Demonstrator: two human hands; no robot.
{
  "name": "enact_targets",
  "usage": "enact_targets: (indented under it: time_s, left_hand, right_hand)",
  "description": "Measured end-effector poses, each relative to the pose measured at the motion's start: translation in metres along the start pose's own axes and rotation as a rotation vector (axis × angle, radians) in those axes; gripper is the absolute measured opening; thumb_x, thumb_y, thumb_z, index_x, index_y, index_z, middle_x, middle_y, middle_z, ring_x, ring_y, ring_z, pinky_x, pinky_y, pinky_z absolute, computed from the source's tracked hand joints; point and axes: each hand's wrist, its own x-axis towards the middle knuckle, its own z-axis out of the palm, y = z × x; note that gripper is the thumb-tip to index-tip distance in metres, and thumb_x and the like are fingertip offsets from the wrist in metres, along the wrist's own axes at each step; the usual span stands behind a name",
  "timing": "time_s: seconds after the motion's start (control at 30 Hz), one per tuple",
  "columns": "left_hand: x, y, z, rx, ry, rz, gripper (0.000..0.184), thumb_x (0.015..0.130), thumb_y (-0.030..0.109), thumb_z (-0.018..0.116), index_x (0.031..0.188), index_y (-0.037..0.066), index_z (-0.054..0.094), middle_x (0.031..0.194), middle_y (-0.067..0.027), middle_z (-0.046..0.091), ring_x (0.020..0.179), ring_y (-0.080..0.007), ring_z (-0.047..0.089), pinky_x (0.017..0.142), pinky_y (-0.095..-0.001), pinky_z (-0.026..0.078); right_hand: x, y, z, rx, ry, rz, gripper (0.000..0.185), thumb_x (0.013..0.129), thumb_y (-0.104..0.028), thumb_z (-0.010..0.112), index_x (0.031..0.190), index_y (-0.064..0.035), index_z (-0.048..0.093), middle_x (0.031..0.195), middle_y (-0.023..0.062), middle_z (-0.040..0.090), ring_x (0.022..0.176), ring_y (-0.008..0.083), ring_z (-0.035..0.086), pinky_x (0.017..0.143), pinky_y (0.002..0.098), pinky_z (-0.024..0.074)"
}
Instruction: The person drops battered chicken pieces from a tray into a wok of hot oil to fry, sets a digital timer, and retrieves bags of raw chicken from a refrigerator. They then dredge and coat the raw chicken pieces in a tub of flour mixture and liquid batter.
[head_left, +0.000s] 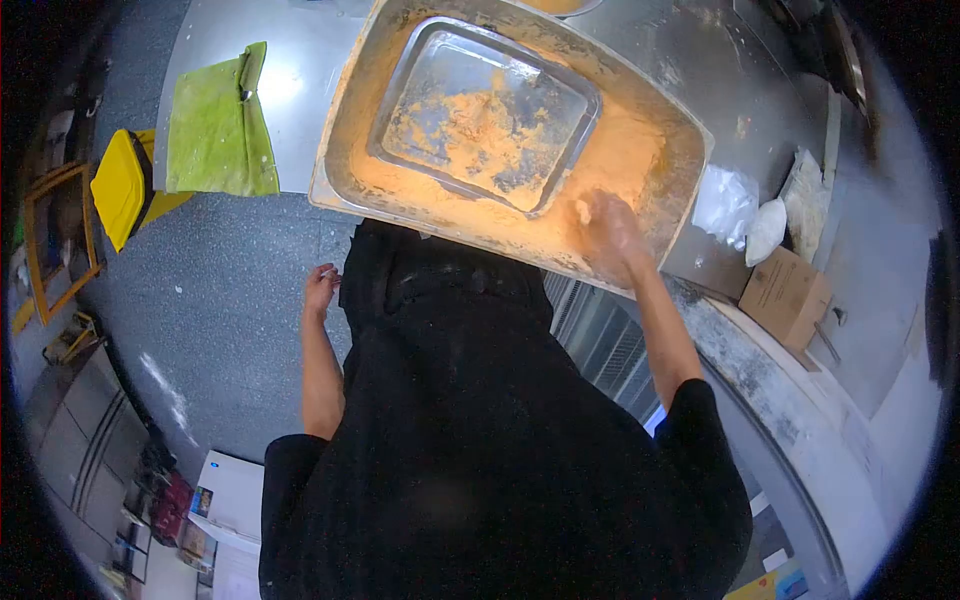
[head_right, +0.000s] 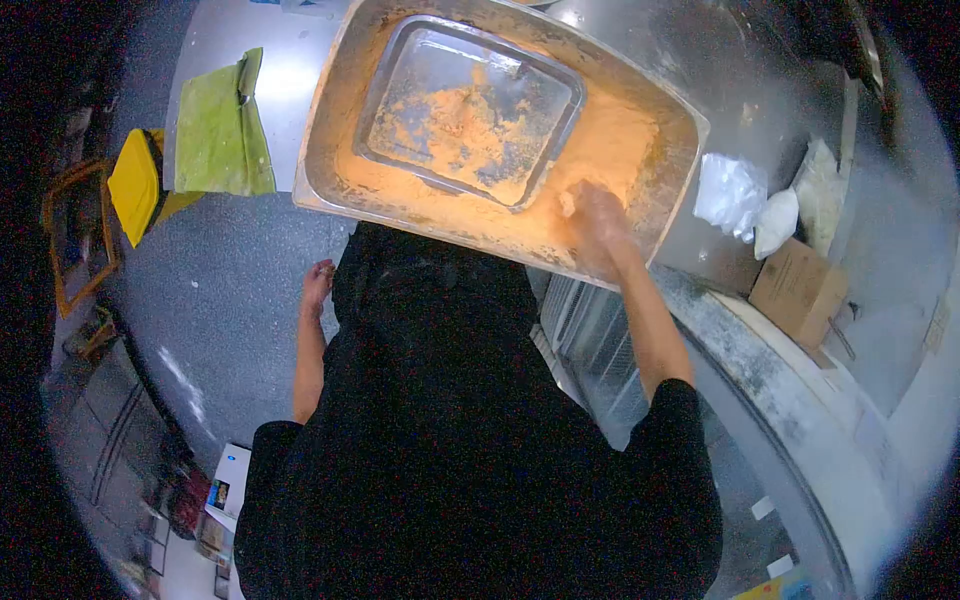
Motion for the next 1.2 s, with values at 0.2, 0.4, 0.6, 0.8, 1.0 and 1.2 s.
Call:
enact_targets:
  time_s: [0.2, 0.4, 0.6, 0.8, 1.0, 1.2]
  left_hand:
    - [-0.014, -0.010, 0.019, -0.015, -0.024, -0.009, 0.033, 0.087, 0.012, 0.053, 0.117, 0.000, 0.054, 0.096, -0.0126, 0.064, 0.085, -0.0199, 0.063, 0.071, -0.0282, 0.047]
    - [-0.043, -0.003, 0.037, -0.069, 0.028, -0.009, 0.035, 0.087, 0.012, 0.055, 0.120, 0.000, 0.052, 0.095, -0.0130, 0.064, 0.085, -0.0197, 0.062, 0.074, -0.0296, 0.048]
    - [-0.068, -0.020, 0.029, -0.039, 0.102, -0.005, 0.034, 0.087, 0.014, 0.054, 0.118, 0.000, 0.053, 0.096, -0.0124, 0.064, 0.084, -0.0187, 0.061, 0.073, -0.0296, 0.048]
    - [-0.072, -0.077, 0.015, -0.146, 0.154, -0.014, 0.031, 0.087, 0.017, 0.055, 0.115, 0.003, 0.057, 0.093, -0.0102, 0.064, 0.080, -0.0159, 0.059, 0.068, -0.0284, 0.046]
    - [-0.051, -0.201, -0.023, -0.339, 0.098, 0.039, 0.033, 0.088, 0.022, 0.057, 0.116, 0.003, 0.057, 0.093, -0.0084, 0.064, 0.078, -0.0137, 0.059, 0.064, -0.0283, 0.047]
    - [-0.071, -0.286, -0.083, -0.608, 0.197, -0.056, 0.033, 0.086, 0.024, 0.058, 0.113, 0.005, 0.057, 0.087, -0.0074, 0.065, 0.072, -0.0138, 0.061, 0.059, -0.0270, 0.045]
  right_hand:
    - [0.005, -0.064, -0.074, 1.080, -0.028, 0.056, 0.033, 0.082, -0.021, 0.063, 0.110, -0.0046, 0.056, 0.109, 0.0199, 0.060, 0.088, 0.0340, 0.062, 0.077, 0.0331, 0.0487]
    - [0.066, -0.083, -0.078, 0.217, 0.182, -0.154, 0.045, 0.082, -0.013, 0.062, 0.123, -0.0041, 0.048, 0.110, 0.0137, 0.061, 0.092, 0.0240, 0.062, 0.077, 0.0324, 0.0498]
    - [0.110, -0.126, -0.017, -0.059, 0.278, -0.385, 0.060, 0.076, -0.016, 0.063, 0.131, -0.0070, 0.042, 0.129, 0.0232, 0.045, 0.119, 0.0384, 0.043, 0.099, 0.0421, 0.0370]
    - [0.107, -0.189, -0.015, -0.212, 0.189, -0.285, 0.075, 0.074, -0.023, 0.066, 0.140, -0.0141, 0.032, 0.144, 0.0276, 0.023, 0.131, 0.0461, 0.024, 0.108, 0.0473, 0.0269]
    - [0.129, -0.221, -0.005, -0.340, 0.004, -0.329, 0.062, 0.074, -0.018, 0.063, 0.133, -0.0169, 0.043, 0.138, 0.0252, 0.030, 0.121, 0.0439, 0.040, 0.101, 0.0451, 0.0360]
    - [0.149, -0.212, 0.009, -0.322, 0.351, -0.382, 0.052, 0.073, -0.010, 0.060, 0.124, -0.0152, 0.051, 0.125, 0.0218, 0.044, 0.111, 0.0376, 0.049, 0.093, 0.0441, 0.0414]
